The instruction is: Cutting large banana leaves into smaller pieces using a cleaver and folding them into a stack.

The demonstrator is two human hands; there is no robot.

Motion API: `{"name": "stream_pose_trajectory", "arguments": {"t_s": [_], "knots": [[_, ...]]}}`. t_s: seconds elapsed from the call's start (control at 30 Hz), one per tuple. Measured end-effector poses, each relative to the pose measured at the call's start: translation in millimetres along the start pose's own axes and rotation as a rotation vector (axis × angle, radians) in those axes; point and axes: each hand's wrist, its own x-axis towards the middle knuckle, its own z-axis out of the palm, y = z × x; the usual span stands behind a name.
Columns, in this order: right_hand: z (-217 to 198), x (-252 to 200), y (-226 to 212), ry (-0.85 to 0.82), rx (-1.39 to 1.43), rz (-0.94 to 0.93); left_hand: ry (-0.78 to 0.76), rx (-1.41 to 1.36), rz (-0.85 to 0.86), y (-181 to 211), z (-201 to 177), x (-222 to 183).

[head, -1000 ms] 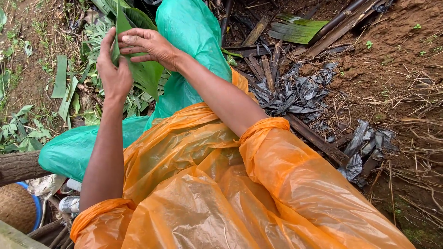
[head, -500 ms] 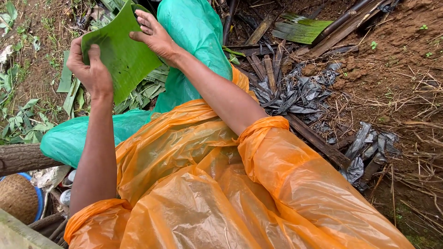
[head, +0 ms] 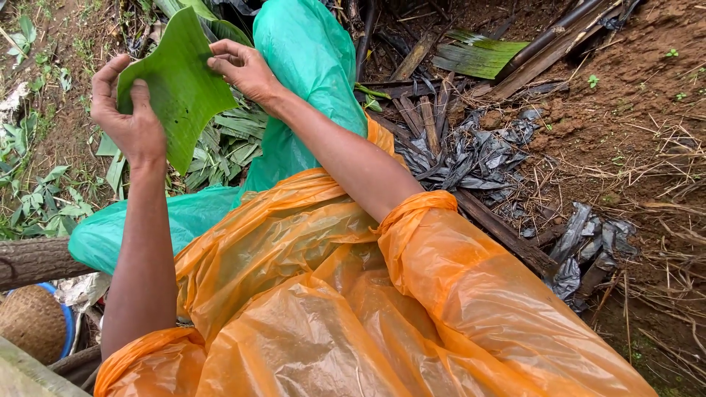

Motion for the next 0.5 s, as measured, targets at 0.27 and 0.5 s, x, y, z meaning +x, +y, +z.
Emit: {"name": "stream_pose_trajectory", "arguments": {"t_s": [0.27, 0.5], "knots": [[18.8, -8.1, -23.9, 0.007, 0.057, -0.042, -0.179, -0.010, -0.242, -15.0, -0.7, 0.3], [42.5, 16.8, -49.2, 0.116, -0.514, -0.059, -0.235, -0.066, -0.469, -61.5, -8.6, 8.8]]}}
